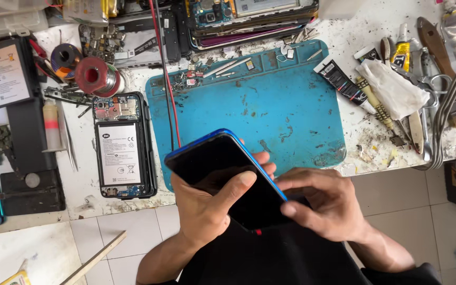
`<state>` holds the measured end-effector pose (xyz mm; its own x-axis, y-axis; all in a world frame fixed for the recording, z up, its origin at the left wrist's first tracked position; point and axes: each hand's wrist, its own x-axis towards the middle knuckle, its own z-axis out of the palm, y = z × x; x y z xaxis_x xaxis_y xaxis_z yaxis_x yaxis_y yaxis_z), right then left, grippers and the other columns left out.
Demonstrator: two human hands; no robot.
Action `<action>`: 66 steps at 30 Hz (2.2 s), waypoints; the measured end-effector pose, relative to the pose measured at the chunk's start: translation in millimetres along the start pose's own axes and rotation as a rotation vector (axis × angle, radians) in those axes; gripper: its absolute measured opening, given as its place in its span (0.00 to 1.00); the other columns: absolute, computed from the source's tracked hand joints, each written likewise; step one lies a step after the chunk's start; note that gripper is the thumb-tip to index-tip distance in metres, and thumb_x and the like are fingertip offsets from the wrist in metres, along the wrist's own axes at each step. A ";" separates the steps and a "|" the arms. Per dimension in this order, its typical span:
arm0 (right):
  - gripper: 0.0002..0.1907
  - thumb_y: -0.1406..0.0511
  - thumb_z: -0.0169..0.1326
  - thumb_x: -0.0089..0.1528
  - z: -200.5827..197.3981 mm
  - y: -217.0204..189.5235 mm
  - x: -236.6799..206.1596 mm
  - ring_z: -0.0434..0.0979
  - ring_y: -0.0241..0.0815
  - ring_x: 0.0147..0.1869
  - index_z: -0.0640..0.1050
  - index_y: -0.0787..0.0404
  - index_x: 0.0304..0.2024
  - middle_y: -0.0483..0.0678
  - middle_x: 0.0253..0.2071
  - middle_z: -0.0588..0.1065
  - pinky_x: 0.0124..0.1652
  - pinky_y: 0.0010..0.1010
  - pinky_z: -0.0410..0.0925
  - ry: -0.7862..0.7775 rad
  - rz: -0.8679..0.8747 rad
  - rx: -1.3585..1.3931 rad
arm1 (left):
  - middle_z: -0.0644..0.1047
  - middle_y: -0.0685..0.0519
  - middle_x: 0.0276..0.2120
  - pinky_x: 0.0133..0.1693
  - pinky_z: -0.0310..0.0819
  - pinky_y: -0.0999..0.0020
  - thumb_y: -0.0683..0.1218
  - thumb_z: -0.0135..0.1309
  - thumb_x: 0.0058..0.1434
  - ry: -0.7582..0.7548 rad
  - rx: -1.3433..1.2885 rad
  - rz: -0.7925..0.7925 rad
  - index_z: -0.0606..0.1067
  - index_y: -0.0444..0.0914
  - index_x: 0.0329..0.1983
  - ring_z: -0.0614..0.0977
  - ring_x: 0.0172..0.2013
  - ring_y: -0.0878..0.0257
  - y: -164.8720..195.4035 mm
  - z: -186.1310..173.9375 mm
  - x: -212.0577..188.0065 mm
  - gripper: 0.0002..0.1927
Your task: The person presses a blue back cover onto a smartphone body, then holds and turns the phone while working along its edges. They wipe the phone with a tissue, apply liquid from a small white bottle onto a wipe, and continue wiping the back cover and edges on the work mat.
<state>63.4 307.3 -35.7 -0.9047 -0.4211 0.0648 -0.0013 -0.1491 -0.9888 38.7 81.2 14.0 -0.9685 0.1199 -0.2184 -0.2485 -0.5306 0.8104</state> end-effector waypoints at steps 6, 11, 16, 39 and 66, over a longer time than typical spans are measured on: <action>0.09 0.74 0.60 0.63 3.9 8.3 -6.9 0.84 0.42 0.44 0.83 0.72 0.46 0.59 0.44 0.83 0.42 0.29 0.76 0.140 0.081 0.006 | 0.79 0.39 0.56 0.61 0.83 0.52 0.35 0.68 0.58 -0.086 -0.107 0.145 0.68 0.34 0.64 0.83 0.58 0.50 7.3 -3.9 4.6 0.32; 0.07 0.74 0.60 0.62 17.4 2.2 1.5 0.84 0.43 0.42 0.82 0.72 0.43 0.58 0.41 0.82 0.40 0.29 0.76 0.177 -0.053 -0.075 | 0.81 0.30 0.46 0.53 0.85 0.40 0.30 0.61 0.63 0.062 -0.072 0.136 0.74 0.25 0.57 0.86 0.46 0.42 -8.2 -13.1 -2.9 0.19; 0.08 0.74 0.61 0.59 27.5 -9.0 3.0 0.84 0.45 0.40 0.80 0.71 0.40 0.58 0.39 0.81 0.40 0.31 0.77 0.215 -0.231 -0.215 | 0.82 0.34 0.44 0.51 0.85 0.40 0.29 0.59 0.62 0.138 -0.204 0.139 0.73 0.28 0.54 0.86 0.44 0.45 -29.7 -26.2 -26.5 0.17; 0.17 0.68 0.69 0.60 27.2 -12.9 7.1 0.71 0.37 0.33 0.72 0.61 0.26 0.44 0.28 0.72 0.36 0.30 0.65 0.057 -0.039 0.091 | 0.83 0.36 0.47 0.54 0.86 0.47 0.32 0.59 0.69 -0.155 -0.024 0.196 0.73 0.30 0.57 0.87 0.49 0.47 -39.2 -34.4 -53.1 0.15; 0.10 0.69 0.62 0.62 -11.8 -47.2 25.3 0.83 0.49 0.46 0.80 0.71 0.41 0.59 0.40 0.79 0.45 0.37 0.77 -0.045 -0.227 -0.064 | 0.85 0.48 0.39 0.38 0.82 0.76 0.40 0.65 0.67 -0.302 0.304 -0.043 0.80 0.31 0.50 0.85 0.37 0.69 -19.4 0.4 -38.4 0.11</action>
<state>35.5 314.3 11.0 -0.8582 -0.4229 0.2909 -0.2308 -0.1884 -0.9546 80.7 87.2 6.9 -0.9080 0.4006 -0.1228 -0.2389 -0.2541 0.9372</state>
